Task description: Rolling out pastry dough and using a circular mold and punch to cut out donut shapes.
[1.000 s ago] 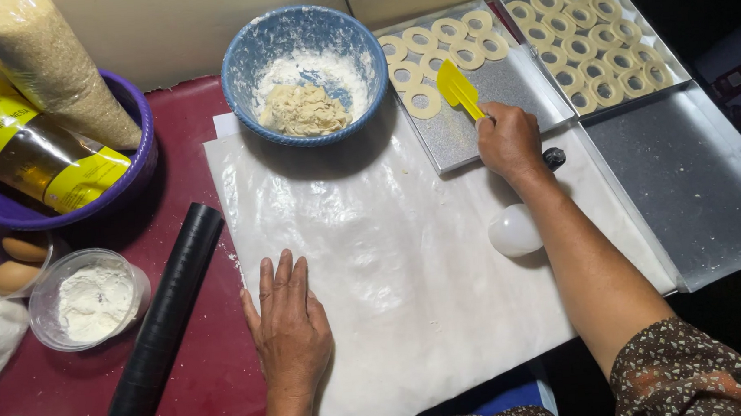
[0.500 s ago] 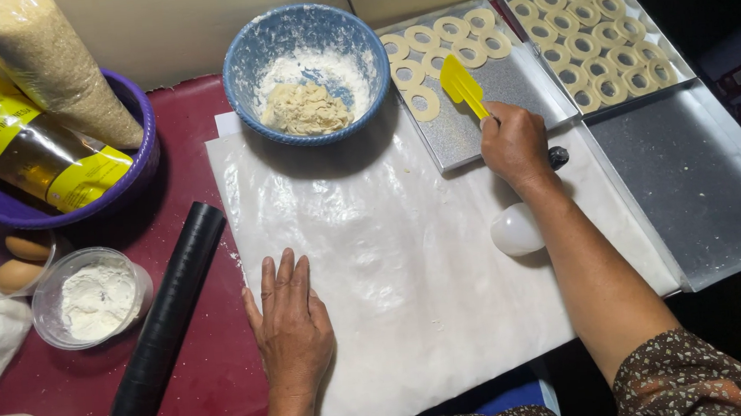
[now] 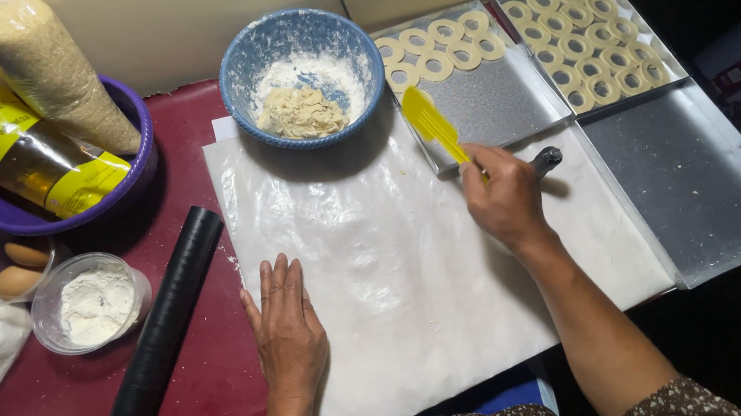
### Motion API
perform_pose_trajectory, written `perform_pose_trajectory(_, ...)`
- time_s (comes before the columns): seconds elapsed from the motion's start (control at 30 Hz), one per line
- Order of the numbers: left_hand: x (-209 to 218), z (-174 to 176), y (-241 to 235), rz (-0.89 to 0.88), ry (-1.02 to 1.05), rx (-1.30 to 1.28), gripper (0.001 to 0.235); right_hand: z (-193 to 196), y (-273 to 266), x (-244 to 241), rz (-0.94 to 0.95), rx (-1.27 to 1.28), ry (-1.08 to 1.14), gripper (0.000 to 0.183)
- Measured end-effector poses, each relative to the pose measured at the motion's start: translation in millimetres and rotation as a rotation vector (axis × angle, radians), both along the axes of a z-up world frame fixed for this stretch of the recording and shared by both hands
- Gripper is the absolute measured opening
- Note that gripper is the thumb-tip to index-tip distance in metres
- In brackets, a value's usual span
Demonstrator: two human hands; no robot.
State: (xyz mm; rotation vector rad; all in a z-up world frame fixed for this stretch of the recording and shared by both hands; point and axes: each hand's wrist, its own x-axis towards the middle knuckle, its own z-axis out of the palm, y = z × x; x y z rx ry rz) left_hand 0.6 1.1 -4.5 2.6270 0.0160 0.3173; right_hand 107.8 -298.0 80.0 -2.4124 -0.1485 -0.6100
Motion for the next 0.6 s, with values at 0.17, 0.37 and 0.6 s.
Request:
perform_pose_trajectory(0.17, -3.5, 1.6, 2.6, 0.038, -0.023, -0.084, 0.042, -10.1, 29.1, -66.5, 0.081, 0.096, 0.144, 0.03)
perform_pose_trajectory(0.37, -13.9, 9.9, 3.7, 0.047, -0.156, -0.388, 0.034, -33.3, 32.0, -97.3, 0.066, 0.064, 0.198, 0.028)
perform_pose_trajectory(0.6, -21.9, -0.8, 7.7, 0.16, -0.203, -0.579, 0.034, -47.9, 16.7, -93.3, -0.069, -0.101, 0.178, 0.032)
